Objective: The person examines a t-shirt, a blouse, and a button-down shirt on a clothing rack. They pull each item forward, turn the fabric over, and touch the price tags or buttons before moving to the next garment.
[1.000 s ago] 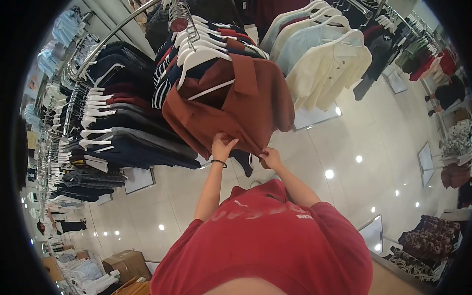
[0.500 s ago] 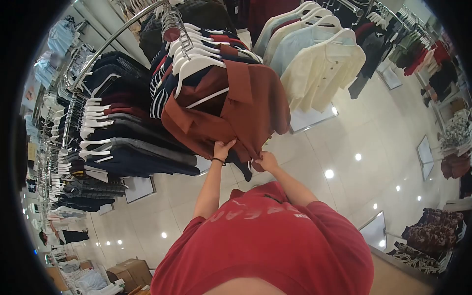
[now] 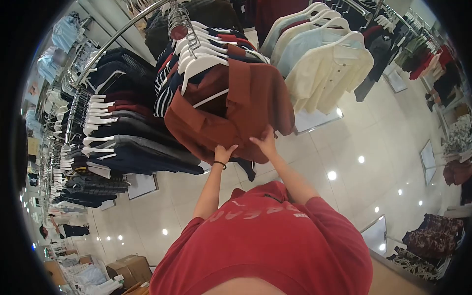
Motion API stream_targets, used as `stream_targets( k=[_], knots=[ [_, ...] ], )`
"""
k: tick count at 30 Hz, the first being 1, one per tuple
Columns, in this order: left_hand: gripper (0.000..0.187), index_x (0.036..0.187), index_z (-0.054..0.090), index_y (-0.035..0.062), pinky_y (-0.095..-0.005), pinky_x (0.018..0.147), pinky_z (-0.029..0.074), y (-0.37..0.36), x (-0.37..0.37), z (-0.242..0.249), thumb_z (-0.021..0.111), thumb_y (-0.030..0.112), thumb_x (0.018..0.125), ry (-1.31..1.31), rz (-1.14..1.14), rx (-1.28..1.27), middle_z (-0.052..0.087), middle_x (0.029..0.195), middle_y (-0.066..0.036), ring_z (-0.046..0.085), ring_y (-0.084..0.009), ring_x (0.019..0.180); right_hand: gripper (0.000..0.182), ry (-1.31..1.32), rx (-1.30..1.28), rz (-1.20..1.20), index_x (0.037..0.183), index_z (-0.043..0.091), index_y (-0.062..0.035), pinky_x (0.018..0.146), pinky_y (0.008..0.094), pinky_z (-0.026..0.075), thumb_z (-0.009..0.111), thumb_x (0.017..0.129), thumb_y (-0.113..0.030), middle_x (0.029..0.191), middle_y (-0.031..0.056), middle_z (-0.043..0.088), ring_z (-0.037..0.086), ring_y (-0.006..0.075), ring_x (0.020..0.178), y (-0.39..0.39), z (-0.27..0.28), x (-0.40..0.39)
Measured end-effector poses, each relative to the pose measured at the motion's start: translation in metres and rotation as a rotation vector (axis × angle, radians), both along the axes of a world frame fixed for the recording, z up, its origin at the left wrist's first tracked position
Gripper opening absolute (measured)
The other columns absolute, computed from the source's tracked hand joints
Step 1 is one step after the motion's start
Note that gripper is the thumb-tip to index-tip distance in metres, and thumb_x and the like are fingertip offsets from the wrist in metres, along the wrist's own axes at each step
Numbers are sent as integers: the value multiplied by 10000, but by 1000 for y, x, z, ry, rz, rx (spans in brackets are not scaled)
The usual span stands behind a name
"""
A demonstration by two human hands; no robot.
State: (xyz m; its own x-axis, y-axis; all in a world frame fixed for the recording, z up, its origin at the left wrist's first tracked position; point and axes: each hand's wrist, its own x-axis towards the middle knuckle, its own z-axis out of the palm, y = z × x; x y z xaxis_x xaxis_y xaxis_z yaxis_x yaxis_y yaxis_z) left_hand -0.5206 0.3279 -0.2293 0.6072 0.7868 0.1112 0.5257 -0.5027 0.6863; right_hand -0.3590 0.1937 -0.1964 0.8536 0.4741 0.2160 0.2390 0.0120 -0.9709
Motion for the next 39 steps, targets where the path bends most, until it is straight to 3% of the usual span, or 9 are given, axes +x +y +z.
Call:
stream_targets(
  k=[4,5,8,13,17,23,26,32,39],
  knots=[
    [662,656,588,-130,-445,662,469,-16,-2,16,618,523,759,4,-20,-141,565,667,-315,585,-443,700,479,-36,-278,266,934,584,-23,633,329,460,784,632,-336,748,116,593,564,213,669,18,11,26],
    [663,648,583,-134,-447,661,468,-20,-3,21,609,517,769,17,-27,-180,561,663,-317,583,-445,700,364,-41,-400,361,810,620,-22,615,331,457,740,679,-340,689,123,600,576,238,625,23,0,32],
    [652,661,584,-133,-443,645,467,-24,-5,26,594,506,786,14,-44,-99,564,655,-310,579,-446,671,261,-42,-360,358,725,598,18,563,286,405,704,748,-219,593,70,534,519,134,609,26,4,20],
    [639,649,586,-122,-421,634,473,-11,-14,21,587,498,800,-32,-31,-156,583,643,-280,587,-426,652,190,-186,-280,267,719,588,22,567,312,405,686,714,-141,640,105,537,528,201,599,23,22,13],
    [597,615,573,-105,-379,582,470,1,-18,25,605,458,811,-154,-45,-472,560,554,-233,601,-359,570,183,-320,-220,190,733,589,32,571,311,404,682,685,-119,662,112,534,531,224,616,28,30,19],
    [500,758,583,-92,-334,620,480,-6,-12,51,660,402,786,-54,-19,-209,628,726,-190,620,-248,656,151,-120,-247,286,677,538,36,571,284,385,632,677,-83,640,81,487,497,166,619,27,32,21],
    [418,881,576,-63,-298,653,478,-10,2,56,703,320,770,-527,-18,-402,632,858,-138,603,-183,736,154,8,-201,444,617,500,17,568,264,366,601,680,-80,624,27,469,468,112,624,18,32,21],
    [269,858,563,-28,-236,716,446,-15,29,73,704,189,785,-591,-54,-612,598,831,-32,545,-86,783,161,481,-168,565,585,497,-13,559,236,351,580,704,-83,581,-9,469,446,71,600,6,47,9],
    [145,810,605,21,-191,662,394,-25,29,75,675,148,803,-706,-47,-841,574,768,18,504,-59,732,131,474,-172,593,605,520,-26,507,241,368,579,707,-84,587,-4,507,473,75,559,2,39,11]
  ],
)
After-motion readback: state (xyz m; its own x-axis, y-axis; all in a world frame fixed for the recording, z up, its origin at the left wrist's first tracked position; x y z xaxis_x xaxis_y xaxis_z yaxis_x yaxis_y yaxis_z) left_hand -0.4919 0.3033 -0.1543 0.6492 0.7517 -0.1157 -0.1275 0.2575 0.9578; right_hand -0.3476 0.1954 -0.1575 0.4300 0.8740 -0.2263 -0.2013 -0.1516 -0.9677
